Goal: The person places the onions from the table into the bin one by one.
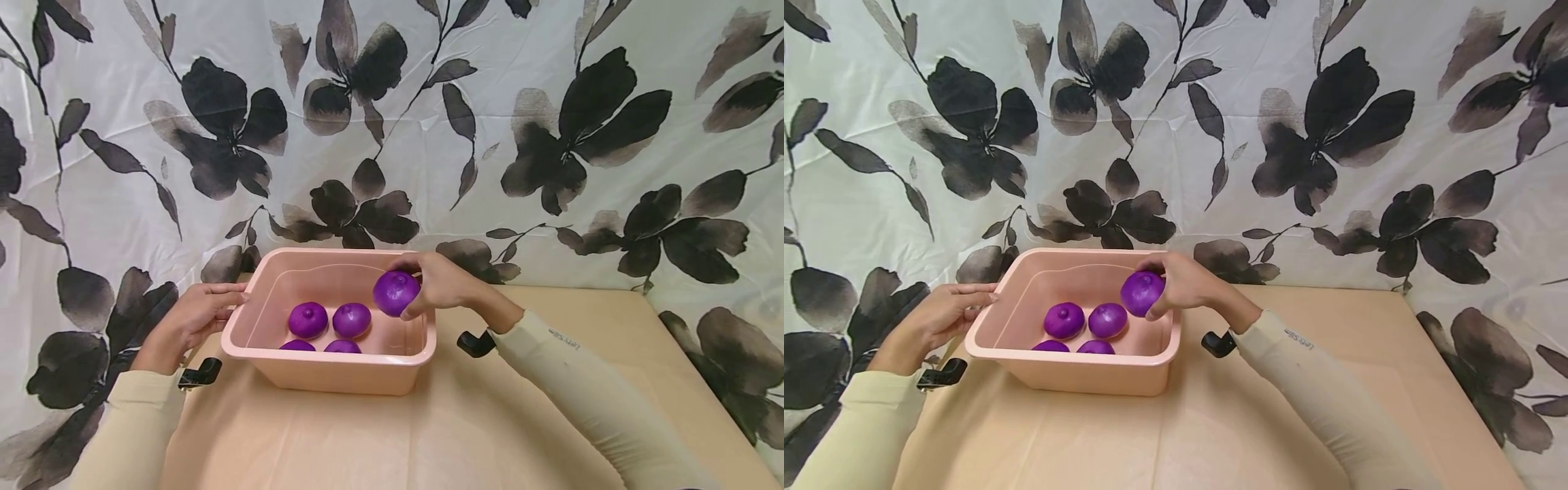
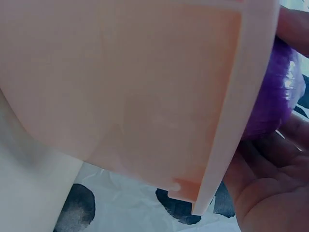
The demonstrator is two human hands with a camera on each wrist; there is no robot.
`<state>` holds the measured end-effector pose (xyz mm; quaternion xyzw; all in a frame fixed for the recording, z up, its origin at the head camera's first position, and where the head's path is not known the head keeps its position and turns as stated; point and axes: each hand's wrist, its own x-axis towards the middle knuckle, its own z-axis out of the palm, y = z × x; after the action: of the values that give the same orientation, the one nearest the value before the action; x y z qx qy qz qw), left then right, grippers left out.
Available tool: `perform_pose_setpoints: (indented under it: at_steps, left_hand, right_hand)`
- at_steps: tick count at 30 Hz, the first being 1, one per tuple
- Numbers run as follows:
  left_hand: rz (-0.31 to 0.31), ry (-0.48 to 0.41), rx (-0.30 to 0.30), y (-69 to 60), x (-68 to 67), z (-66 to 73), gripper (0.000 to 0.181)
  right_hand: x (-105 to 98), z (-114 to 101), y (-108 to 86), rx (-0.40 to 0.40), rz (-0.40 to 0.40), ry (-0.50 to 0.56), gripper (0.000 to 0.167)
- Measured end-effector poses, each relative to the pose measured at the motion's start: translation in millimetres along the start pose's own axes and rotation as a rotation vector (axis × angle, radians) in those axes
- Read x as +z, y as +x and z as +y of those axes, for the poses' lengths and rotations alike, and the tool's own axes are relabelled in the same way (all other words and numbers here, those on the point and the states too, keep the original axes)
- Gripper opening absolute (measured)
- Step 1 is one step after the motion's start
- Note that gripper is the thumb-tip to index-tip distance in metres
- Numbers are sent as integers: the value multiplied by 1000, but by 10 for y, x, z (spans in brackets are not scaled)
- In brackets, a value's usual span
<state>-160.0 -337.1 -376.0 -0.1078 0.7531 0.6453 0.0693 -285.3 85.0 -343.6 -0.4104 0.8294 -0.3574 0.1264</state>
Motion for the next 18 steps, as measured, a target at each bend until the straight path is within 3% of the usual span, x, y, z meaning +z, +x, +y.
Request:
perform_pose_setpoints:
  at_steps: [11,18]
  left_hand:
    - [-33,-16,-15,42,-50,-4,16]
    - [-26,-10,-30,32,-99,24,16]
  right_hand:
    - [86,-11,247,-53,-106,-70,79]
    - [186,-54,408,-112,-200,-274,76]
